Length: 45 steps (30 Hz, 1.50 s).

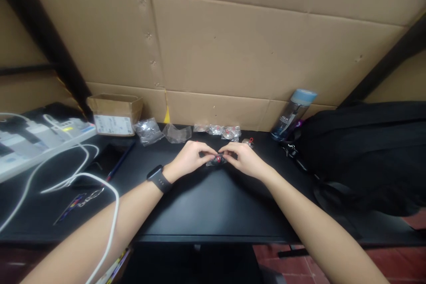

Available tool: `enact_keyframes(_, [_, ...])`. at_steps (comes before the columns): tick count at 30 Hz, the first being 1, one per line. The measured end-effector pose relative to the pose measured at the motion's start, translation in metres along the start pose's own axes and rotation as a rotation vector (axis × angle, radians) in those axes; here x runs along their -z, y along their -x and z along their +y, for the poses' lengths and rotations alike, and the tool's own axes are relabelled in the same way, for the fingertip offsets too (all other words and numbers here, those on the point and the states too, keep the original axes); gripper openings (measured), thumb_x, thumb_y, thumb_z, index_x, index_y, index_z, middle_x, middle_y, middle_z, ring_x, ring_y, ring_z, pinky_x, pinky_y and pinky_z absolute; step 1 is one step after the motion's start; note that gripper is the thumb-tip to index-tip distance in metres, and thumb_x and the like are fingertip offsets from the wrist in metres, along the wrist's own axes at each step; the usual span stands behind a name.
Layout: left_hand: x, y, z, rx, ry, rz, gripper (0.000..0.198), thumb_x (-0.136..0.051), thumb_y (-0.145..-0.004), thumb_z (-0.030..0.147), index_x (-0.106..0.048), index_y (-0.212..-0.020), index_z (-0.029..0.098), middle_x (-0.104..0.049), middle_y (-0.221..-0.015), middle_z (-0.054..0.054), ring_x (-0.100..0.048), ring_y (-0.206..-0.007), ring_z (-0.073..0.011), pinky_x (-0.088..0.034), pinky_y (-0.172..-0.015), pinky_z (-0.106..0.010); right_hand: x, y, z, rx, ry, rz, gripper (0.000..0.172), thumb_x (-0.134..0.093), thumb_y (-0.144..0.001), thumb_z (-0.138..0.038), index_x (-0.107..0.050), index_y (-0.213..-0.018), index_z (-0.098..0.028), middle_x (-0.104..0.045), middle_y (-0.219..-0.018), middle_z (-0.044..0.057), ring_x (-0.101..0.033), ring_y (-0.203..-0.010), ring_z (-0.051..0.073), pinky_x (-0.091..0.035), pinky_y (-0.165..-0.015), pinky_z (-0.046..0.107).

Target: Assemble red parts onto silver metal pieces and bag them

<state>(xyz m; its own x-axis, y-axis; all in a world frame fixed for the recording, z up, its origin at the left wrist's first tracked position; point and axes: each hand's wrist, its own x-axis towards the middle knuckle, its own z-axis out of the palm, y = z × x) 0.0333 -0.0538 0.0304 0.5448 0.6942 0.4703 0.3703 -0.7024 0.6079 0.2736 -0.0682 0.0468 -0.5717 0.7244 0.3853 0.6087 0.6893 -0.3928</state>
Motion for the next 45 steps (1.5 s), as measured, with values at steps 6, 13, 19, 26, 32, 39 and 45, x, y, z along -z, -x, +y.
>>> enact_keyframes(6, [0.000,-0.001,0.000,0.046,0.041,0.015,0.011,-0.075,-0.088,0.029,-0.080,-0.096,0.024,-0.080,-0.088,0.000,-0.075,-0.079,-0.0146,-0.055,-0.077,-0.023,0.006,0.000,0.003,-0.096,-0.077,-0.051,0.023,-0.073,-0.086,-0.015,-0.075,-0.109,-0.020,-0.077,-0.088,0.003,-0.070,-0.079,0.016,-0.051,-0.077,0.028])
enact_keyframes(13, [0.002,-0.001,-0.004,0.102,0.054,0.037,0.009,-0.077,-0.084,0.025,-0.079,-0.093,0.023,-0.080,-0.085,0.001,-0.075,-0.079,-0.0149,-0.056,-0.077,-0.023,0.008,-0.001,0.000,-0.155,-0.151,-0.088,0.022,-0.074,-0.087,-0.017,-0.074,-0.109,-0.022,-0.079,-0.085,0.001,-0.072,-0.077,0.016,-0.051,-0.077,0.028])
enact_keyframes(19, [0.005,-0.002,-0.003,0.109,0.073,0.077,0.008,-0.076,-0.084,0.021,-0.078,-0.091,0.023,-0.080,-0.086,0.002,-0.076,-0.081,-0.0151,-0.056,-0.078,-0.024,0.010,-0.001,-0.002,-0.192,-0.179,-0.033,0.027,-0.076,-0.085,-0.018,-0.073,-0.112,-0.023,-0.079,-0.082,0.000,-0.072,-0.076,0.016,-0.052,-0.080,0.030])
enact_keyframes(26, [0.003,-0.002,-0.002,0.078,0.083,0.099,0.015,-0.072,-0.086,0.019,-0.076,-0.100,0.023,-0.080,-0.090,0.001,-0.076,-0.084,-0.0156,-0.056,-0.082,-0.025,0.004,-0.001,0.003,-0.112,-0.146,0.012,0.020,-0.071,-0.089,-0.016,-0.074,-0.108,-0.022,-0.076,-0.089,0.002,-0.069,-0.079,0.016,-0.051,-0.077,0.028])
enact_keyframes(32, [0.021,-0.006,-0.008,0.027,-0.146,0.176,0.022,-0.062,-0.094,0.030,-0.072,-0.112,0.023,-0.076,-0.116,-0.004,-0.071,-0.105,-0.0209,-0.050,-0.097,-0.033,0.004,-0.003,0.009,-0.108,-0.036,0.155,0.016,-0.069,-0.090,-0.016,-0.077,-0.102,-0.022,-0.077,-0.094,0.004,-0.068,-0.084,0.018,-0.052,-0.081,0.031])
enact_keyframes(39, [0.055,-0.005,-0.026,0.223,-0.496,0.350,0.018,-0.057,-0.092,0.025,-0.074,-0.097,0.026,-0.075,-0.116,-0.005,-0.056,-0.126,-0.0300,-0.033,-0.102,-0.048,0.011,-0.038,0.039,-0.116,0.280,0.243,0.015,-0.064,-0.093,-0.019,-0.076,-0.101,-0.022,-0.076,-0.093,0.007,-0.063,-0.086,0.022,-0.049,-0.082,0.035])
enact_keyframes(45, [0.081,-0.003,-0.044,0.304,-0.580,0.416,0.023,-0.054,-0.091,0.019,-0.073,-0.100,0.026,-0.074,-0.117,-0.006,-0.056,-0.122,-0.0300,-0.034,-0.100,-0.047,-0.002,-0.083,0.058,-0.132,0.566,0.165,0.024,-0.052,-0.098,-0.019,-0.074,-0.109,-0.016,-0.074,-0.106,0.013,-0.059,-0.101,0.027,-0.042,-0.089,0.037])
